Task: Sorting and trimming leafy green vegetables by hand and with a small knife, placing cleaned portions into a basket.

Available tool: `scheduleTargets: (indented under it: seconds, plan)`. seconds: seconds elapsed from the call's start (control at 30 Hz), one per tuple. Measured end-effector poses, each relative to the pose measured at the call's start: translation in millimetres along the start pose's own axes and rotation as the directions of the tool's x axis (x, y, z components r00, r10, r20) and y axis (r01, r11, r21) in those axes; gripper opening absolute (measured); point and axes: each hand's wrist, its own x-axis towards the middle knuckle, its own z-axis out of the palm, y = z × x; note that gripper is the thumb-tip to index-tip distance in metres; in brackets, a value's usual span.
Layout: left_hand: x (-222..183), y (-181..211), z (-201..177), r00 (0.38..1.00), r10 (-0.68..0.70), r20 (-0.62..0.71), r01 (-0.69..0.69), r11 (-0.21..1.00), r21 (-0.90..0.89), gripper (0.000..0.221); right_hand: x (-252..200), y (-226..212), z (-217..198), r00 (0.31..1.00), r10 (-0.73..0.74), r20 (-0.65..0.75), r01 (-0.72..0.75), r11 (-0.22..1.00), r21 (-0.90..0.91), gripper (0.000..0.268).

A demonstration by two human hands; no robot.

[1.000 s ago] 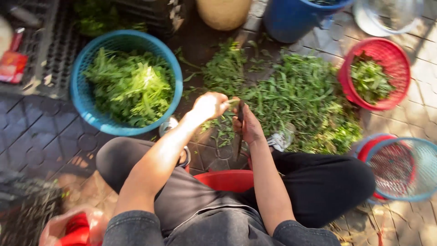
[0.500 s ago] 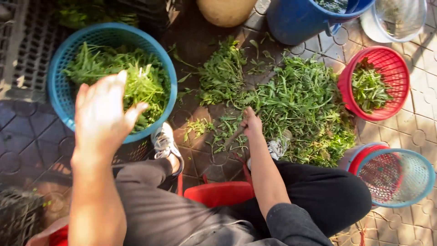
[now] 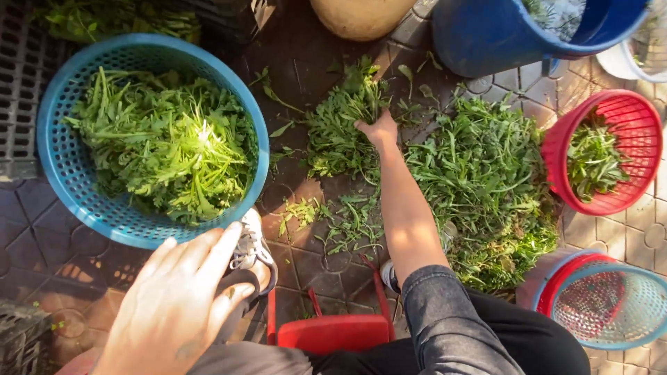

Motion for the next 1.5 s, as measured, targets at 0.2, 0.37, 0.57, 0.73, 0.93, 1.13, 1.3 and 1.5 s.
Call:
scheduleTargets:
  seconds: [0.2,0.37,0.57,0.73,0.93,1.13,1.3,1.5]
  plan:
    - [16.6,23.8,-25.0,0.995,0.027,-0.091,-0.034,0.997,-0.073,0.075,-39.9,-17.3,-10.5,0.965,-0.162,0.205,0.204,0.958,-0.202,0.048]
    - [18.7,38.8,-33.7,0.985,0.100,-0.141,-0.115,0.988,-0.104,0.073,-123.0,-43.3,-88.5,0.896,-0.314,0.313,0.379,0.910,-0.171,0.044]
    - [26.6,58.8,-34.0,0.944,0.184,-0.275,-0.221,0.969,-0.110,0.078,-219.5,14.9,-48.0,0.746,-0.614,0.258,0.651,0.592,-0.474,0.031]
    - [27.7,53.2,-17.0,0.921,0.244,-0.304,-0.268,0.963,-0.039,0.085,-223.3,70.7,-33.5,0.772,-0.258,0.582,0.595,0.615,-0.517,0.075]
    - [15.4,31.9,-11.8,0.968,0.122,-0.217,-0.127,0.992,-0.008,0.082,-231.5,65.0,-8.9,0.752,-0.105,0.650,0.586,0.558,-0.588,0.043]
    - [0.6,31.0,-11.1,0.978,0.076,-0.195,-0.068,0.997,0.045,0.086,-228.3,117.2,110.8,0.745,-0.272,0.609,0.663,0.395,-0.635,0.049]
    - [-0.3,38.1,-11.6,0.983,0.043,-0.178,-0.046,0.999,-0.009,0.082,-211.3,172.2,163.2,0.746,-0.458,0.483,0.624,0.229,-0.747,0.049]
    - [17.5,42.9,-2.8,0.966,0.105,-0.238,-0.100,0.994,0.032,0.082,-228.5,103.5,66.7,0.758,-0.424,0.496,0.615,0.717,-0.327,0.027]
